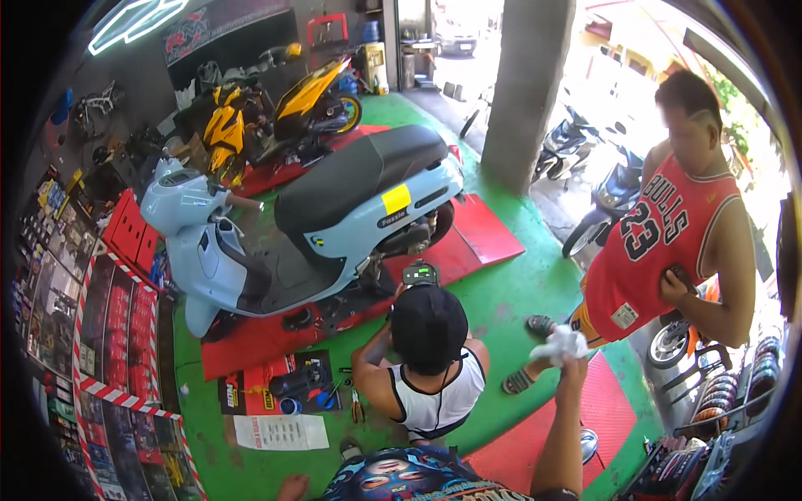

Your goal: Machining a motorcycle clutch bell on a lathe and then inspecting the finished part.

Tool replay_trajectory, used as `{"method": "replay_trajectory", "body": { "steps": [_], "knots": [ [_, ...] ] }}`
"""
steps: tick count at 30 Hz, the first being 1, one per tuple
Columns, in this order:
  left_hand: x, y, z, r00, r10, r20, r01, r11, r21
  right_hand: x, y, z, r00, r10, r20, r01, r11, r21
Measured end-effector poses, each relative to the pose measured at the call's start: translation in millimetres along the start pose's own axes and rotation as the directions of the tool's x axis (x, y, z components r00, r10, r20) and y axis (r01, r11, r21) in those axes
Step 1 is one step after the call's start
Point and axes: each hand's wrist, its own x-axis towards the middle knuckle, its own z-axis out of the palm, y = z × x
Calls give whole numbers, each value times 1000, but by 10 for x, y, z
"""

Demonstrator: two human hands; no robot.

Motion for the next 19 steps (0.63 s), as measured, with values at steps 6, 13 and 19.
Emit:
{"method": "replay_trajectory", "body": {
  "steps": [6, 13, 19],
  "knots": [
    [1391, 728, -1091, 762, -476, 440, 588, 792, -162, -1056, -194, 1092, 781, 78, 620, 399, 701, -591],
    [2109, 2305, -1839, 931, 0, 364, 278, 646, -711, -1861, -32, 2860, 376, 537, 755, 578, 501, -644],
    [1807, 2150, -1813, 859, 181, 478, 239, 684, -689, -2284, -375, 3605, 311, 280, 908, 180, 921, -345]
  ]
}}
